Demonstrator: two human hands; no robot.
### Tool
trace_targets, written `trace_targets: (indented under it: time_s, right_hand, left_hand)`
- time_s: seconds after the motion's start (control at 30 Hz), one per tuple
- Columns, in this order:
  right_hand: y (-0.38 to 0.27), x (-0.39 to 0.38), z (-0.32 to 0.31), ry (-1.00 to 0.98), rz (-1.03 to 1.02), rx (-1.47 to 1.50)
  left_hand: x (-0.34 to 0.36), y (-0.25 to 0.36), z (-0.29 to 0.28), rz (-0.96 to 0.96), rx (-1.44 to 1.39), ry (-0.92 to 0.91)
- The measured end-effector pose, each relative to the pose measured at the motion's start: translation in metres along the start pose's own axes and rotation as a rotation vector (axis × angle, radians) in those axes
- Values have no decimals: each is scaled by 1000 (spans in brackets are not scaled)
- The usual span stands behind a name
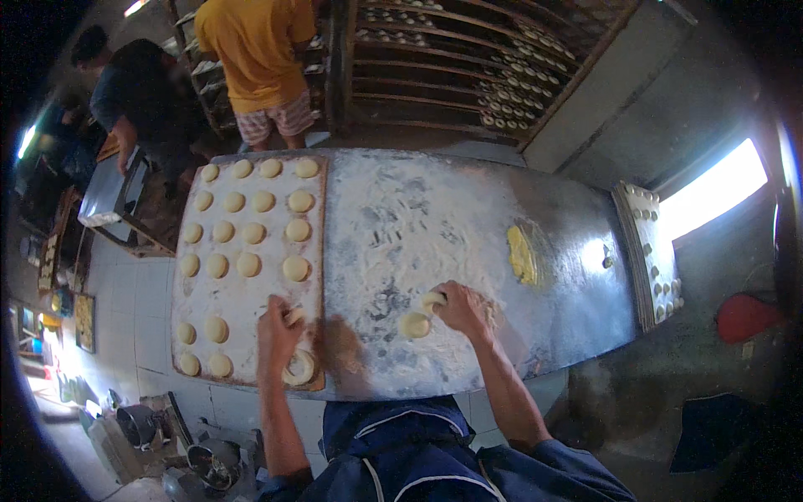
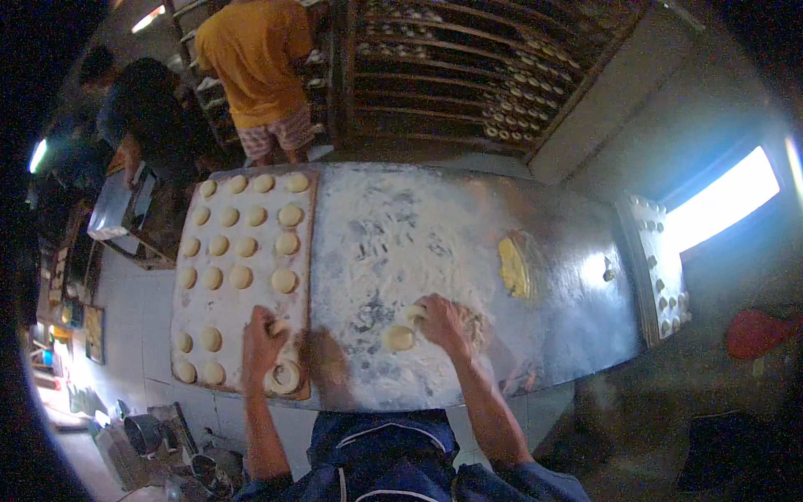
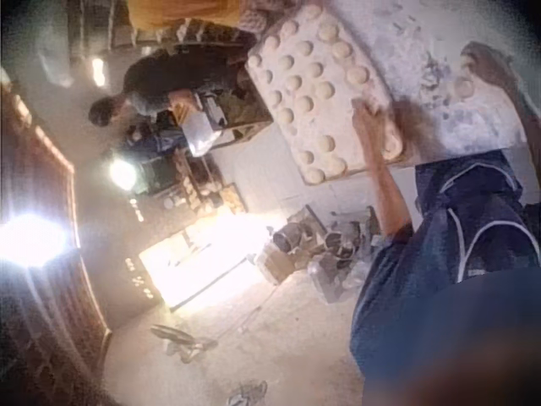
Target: The person shapes small dough balls into rings by hand on a floured table and places them on a wooden board. Another person assists by moving trays of dough to and from a nearby rack.
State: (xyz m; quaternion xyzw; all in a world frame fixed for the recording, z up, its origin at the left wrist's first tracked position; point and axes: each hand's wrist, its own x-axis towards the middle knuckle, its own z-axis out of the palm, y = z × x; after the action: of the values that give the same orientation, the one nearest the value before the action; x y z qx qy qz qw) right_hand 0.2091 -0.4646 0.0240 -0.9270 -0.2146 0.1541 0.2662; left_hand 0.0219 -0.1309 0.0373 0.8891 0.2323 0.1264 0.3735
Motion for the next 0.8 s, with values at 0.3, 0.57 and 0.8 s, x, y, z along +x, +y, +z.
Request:
trace_targets:
  time_s: [0.3, 0.57, 0.8]
  right_hand:
    - [65, -5, -10, 153, 0, 325]
    - [54, -44, -40, 96, 32, 881]
    - [78, -52, -57, -421, -44, 1327]
  left_hand:
    - [-3, 159, 194, 331, -140, 73]
    - [-46, 196, 219, -85, -618, -288]
    - [-64, 197, 222, -366, -1436, -441]
